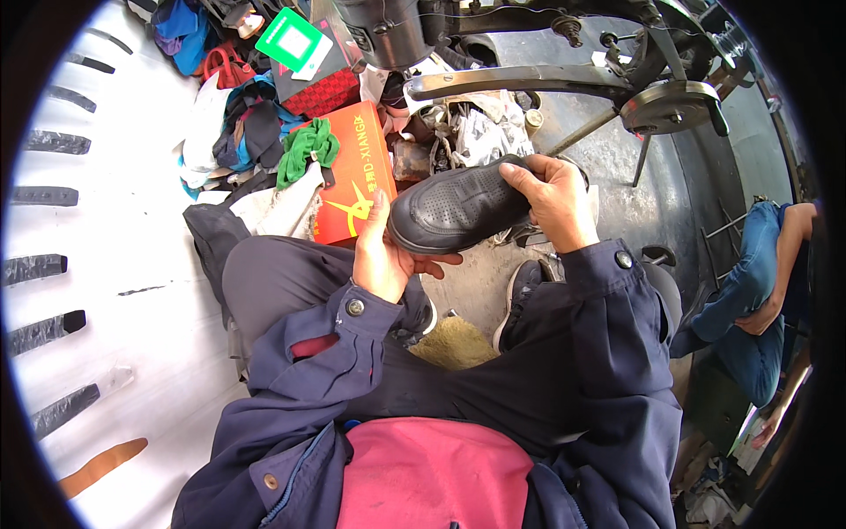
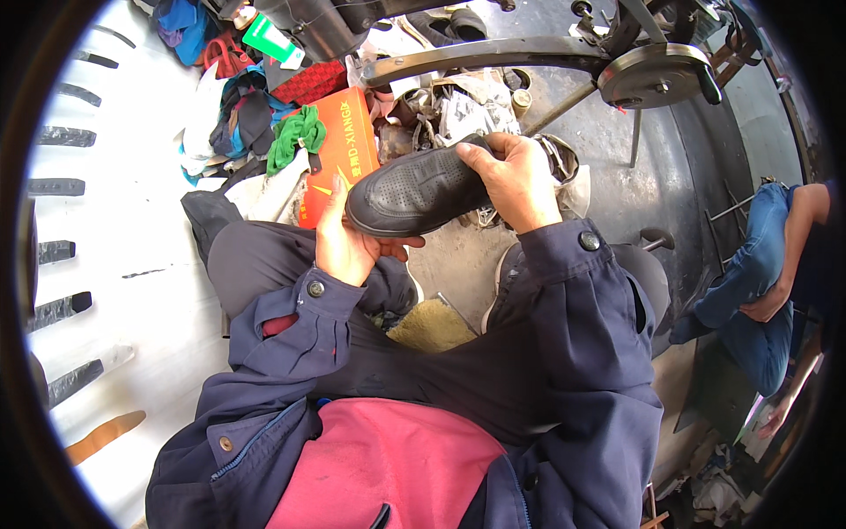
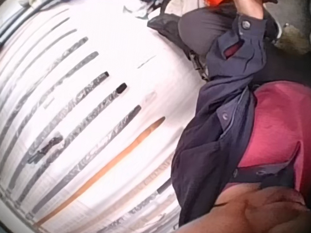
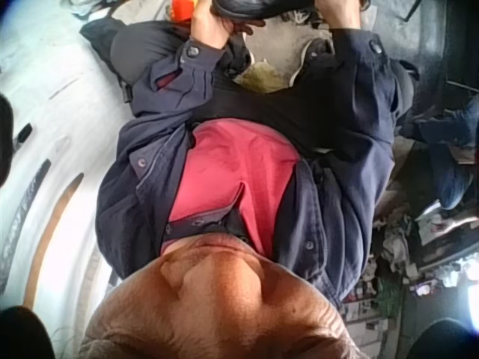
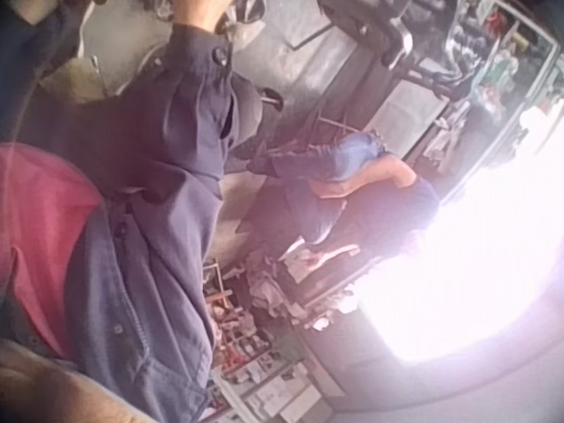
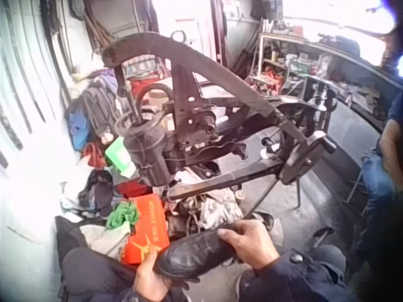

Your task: The person inspects a black shoe, then uses a sewing machine to stitch the sole. They handle the shoe with both hands, align it under the needle, and operate the machine to sew along the edge.

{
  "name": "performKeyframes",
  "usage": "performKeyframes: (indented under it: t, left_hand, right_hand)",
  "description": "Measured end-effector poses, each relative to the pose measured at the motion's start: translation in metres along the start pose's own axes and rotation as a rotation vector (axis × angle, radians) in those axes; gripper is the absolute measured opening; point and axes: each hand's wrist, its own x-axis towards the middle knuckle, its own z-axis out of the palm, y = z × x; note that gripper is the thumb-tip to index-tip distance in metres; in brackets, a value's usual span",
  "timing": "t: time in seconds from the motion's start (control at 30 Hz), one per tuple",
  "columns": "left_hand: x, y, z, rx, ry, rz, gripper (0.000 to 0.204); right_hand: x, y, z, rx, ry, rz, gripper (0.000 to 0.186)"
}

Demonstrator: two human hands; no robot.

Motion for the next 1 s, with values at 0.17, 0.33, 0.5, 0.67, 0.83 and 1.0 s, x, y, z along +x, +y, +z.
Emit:
performKeyframes:
  t: [0.17,0.33,0.5,0.67,0.83,1.0]
  left_hand:
    - [-0.002,0.004,-0.004,0.015,0.034,-0.027,0.089]
    - [-0.004,0.008,0.0,0.084,0.023,-0.038,0.085]
    - [-0.003,0.009,0.007,0.03,-0.022,-0.07,0.08]
    - [-0.001,0.004,0.011,0.04,-0.009,-0.013,0.078]
    - [0.003,-0.002,0.018,0.077,0.062,0.041,0.075]
    - [0.001,-0.004,0.024,0.114,0.106,0.097,0.073]
  right_hand:
    - [0.009,0.003,0.005,-0.103,-0.014,0.024,0.03]
    - [0.017,0.009,0.009,-0.105,-0.035,0.023,0.03]
    - [0.018,0.017,0.009,-0.04,-0.044,-0.002,0.03]
    - [0.01,0.026,0.008,-0.02,0.011,-0.048,0.041]
    - [-0.022,0.037,0.025,-0.209,0.172,-0.338,0.048]
    - [-0.045,0.039,0.042,-0.261,0.245,-0.509,0.037]
